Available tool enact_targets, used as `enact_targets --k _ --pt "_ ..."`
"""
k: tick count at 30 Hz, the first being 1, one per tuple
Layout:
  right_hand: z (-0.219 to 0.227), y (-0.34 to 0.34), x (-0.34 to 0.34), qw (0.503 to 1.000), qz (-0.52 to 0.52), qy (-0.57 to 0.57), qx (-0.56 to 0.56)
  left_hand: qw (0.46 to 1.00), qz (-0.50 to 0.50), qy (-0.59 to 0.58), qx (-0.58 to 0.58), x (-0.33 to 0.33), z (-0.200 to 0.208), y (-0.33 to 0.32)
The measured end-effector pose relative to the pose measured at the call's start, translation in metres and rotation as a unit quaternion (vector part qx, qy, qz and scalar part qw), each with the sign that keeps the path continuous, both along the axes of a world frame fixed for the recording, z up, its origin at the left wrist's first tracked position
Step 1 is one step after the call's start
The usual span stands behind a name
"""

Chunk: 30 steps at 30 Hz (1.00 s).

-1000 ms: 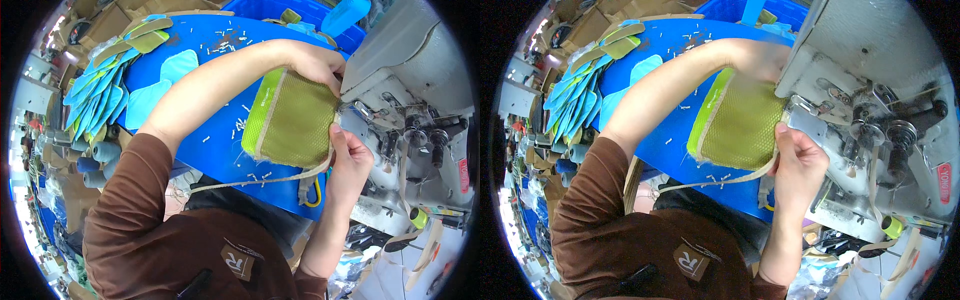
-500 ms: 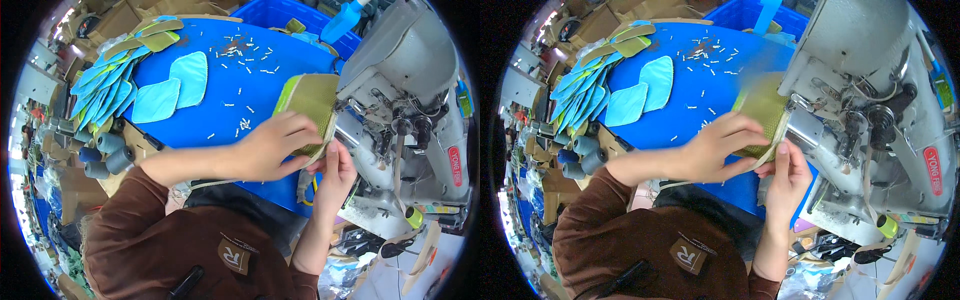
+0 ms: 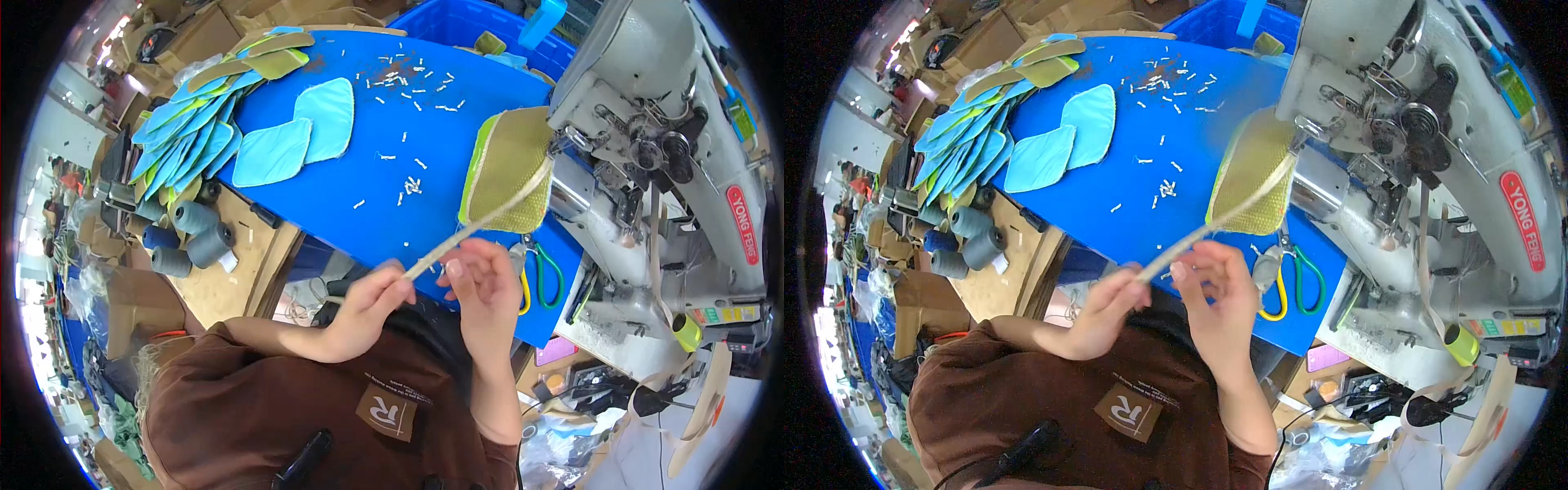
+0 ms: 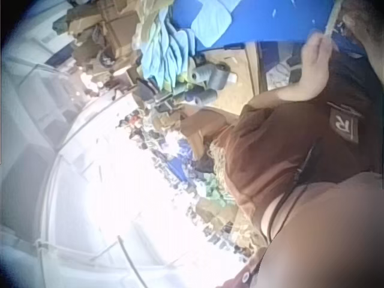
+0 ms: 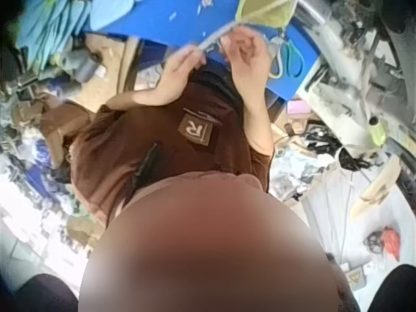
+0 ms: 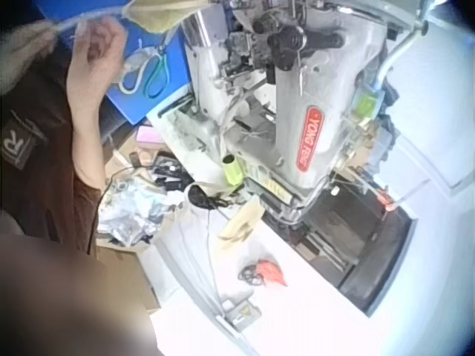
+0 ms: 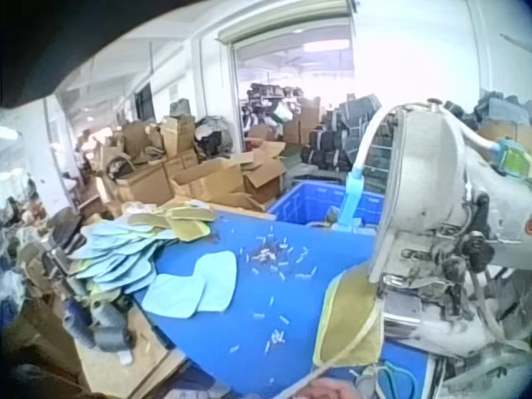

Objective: The operator is sewing decorative piping onto a green fabric or leather panel using an industrial sewing machine.

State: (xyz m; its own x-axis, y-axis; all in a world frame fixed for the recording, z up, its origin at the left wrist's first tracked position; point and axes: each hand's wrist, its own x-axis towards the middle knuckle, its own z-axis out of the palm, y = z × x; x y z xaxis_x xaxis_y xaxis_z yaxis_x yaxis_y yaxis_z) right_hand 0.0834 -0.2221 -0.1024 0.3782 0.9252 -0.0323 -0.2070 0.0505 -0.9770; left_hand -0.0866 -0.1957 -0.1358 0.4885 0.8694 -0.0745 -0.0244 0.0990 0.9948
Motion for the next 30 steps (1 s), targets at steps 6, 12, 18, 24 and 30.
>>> enact_targets --k 6,12,18,24,30 --pt "0.024 -0.016 -0.003 0.992 0.030 0.119 -0.019 0.828 -0.287 0.017 0.482 -0.002 0.038 0.031" --pt "0.033 -0.045 -0.020 0.997 -0.015 0.058 -0.044 0.819 -0.041 0.070 0.568 0.066 0.052 0.094" --pt "0.031 -0.065 -0.022 0.995 0.060 -0.078 0.007 0.712 -0.034 0.010 0.701 0.119 0.043 0.130" --pt "0.024 -0.024 0.031 0.973 -0.174 -0.147 0.021 0.732 0.016 0.007 0.681 0.106 0.044 0.109" --pt "0.002 0.026 0.065 0.979 -0.106 -0.172 0.008 0.708 -0.010 -0.002 0.706 0.107 0.041 0.111"
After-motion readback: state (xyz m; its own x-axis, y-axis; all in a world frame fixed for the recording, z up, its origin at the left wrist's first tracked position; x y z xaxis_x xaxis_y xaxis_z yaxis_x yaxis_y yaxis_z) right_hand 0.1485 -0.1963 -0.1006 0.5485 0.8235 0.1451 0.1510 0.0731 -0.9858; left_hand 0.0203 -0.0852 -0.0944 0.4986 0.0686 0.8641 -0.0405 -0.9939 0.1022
